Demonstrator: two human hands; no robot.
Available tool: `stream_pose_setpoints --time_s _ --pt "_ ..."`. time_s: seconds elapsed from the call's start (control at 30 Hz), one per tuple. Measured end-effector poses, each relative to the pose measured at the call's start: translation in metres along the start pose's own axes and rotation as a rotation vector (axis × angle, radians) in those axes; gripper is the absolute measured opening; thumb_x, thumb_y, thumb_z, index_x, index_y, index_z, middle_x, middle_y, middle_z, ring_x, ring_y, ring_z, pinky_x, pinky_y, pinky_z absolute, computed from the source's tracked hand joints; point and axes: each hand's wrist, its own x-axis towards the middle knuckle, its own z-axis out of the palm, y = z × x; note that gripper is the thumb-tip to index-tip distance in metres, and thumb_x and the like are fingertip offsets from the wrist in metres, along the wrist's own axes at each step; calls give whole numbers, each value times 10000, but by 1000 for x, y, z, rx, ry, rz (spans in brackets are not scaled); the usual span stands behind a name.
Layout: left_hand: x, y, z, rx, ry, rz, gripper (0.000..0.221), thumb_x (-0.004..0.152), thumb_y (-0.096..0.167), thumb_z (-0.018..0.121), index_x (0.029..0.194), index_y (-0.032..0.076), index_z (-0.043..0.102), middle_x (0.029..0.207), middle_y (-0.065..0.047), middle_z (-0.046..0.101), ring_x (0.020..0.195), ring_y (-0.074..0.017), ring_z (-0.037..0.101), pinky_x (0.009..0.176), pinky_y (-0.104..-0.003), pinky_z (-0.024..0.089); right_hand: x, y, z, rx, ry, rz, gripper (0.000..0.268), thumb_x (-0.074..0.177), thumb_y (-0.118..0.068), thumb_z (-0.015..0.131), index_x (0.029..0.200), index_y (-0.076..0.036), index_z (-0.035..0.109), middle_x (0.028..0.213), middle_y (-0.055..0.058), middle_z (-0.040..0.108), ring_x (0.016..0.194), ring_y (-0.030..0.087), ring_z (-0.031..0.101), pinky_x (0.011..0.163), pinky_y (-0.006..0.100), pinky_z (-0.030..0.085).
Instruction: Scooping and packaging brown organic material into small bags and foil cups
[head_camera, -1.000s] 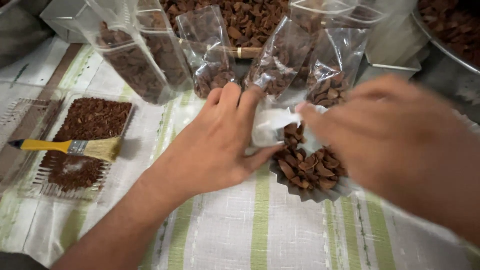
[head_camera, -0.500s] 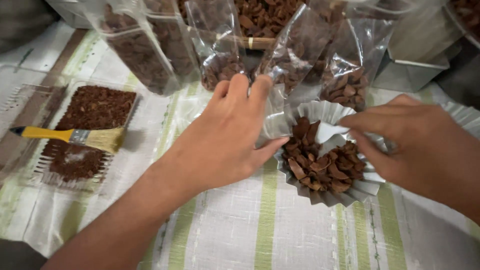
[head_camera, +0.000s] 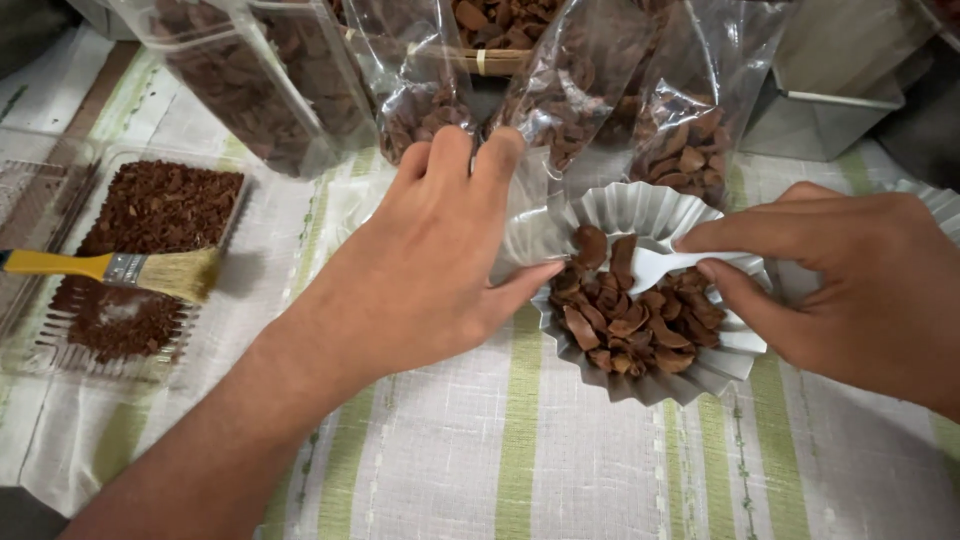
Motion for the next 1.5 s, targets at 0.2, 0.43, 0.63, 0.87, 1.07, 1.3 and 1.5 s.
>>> stream_pose_setpoints --time_s 0.2,0.43,0.63,0.87,1.07,1.3,1.5 --pt "0 0 -2 -21 25 1 738 981 539 726 1260 -89 457 1099 -167 487 893 -258 454 863 -410 494 2 0 -3 49 -47 32 266 833 -76 789 1083 -167 805 902 3 805 675 174 708 530 338 522" --pt "-1 0 -4 132 42 50 686 1027 603 634 1149 -65 535 1179 -165 506 862 -249 448 784 -380 491 2 3 0 87 -35 -32 258 837 -65 788 1080 -151 790 892 11 795 688 187 696 574 329 529" --pt "-1 0 -4 68 63 43 696 1002 569 697 1175 -81 518 1161 -172 513 864 -255 447 804 -392 487 4 -4 -7 119 -43 86 232 853 -67 771 1056 -173 807 845 39 758 414 139 527 415 291 388" --pt "-1 0 -4 30 76 42 695 994 551 704 1181 -91 514 1185 -177 505 873 -275 448 820 -417 473 7 -1 -9 140 -51 94 197 858 -87 765 1043 -132 815 758 64 759 530 155 651 506 321 460" --pt "1 -1 1 -173 0 -33 754 980 591 691 1300 -14 374 1009 -134 488 901 -216 513 922 -415 530 10 -7 -19 13 -59 81 203 899 -118 747 1089 -169 799 674 26 733 488 158 632 529 313 463" --pt "0 3 -12 -366 -88 -35 706 977 599 619 1272 -6 406 1079 -159 468 961 -253 488 927 -457 485 8 -12 -24 8 25 143 204 960 -103 710 1145 -137 791 703 58 682 627 240 525 670 389 398" --pt "-1 7 -11 -446 -23 -12 720 977 610 536 1352 16 379 1118 -178 468 1008 -294 537 1021 -523 460 39 -62 -33 -253 -129 -105 306 947 -163 641 1236 -200 738 737 -26 783 533 190 686 772 421 523"
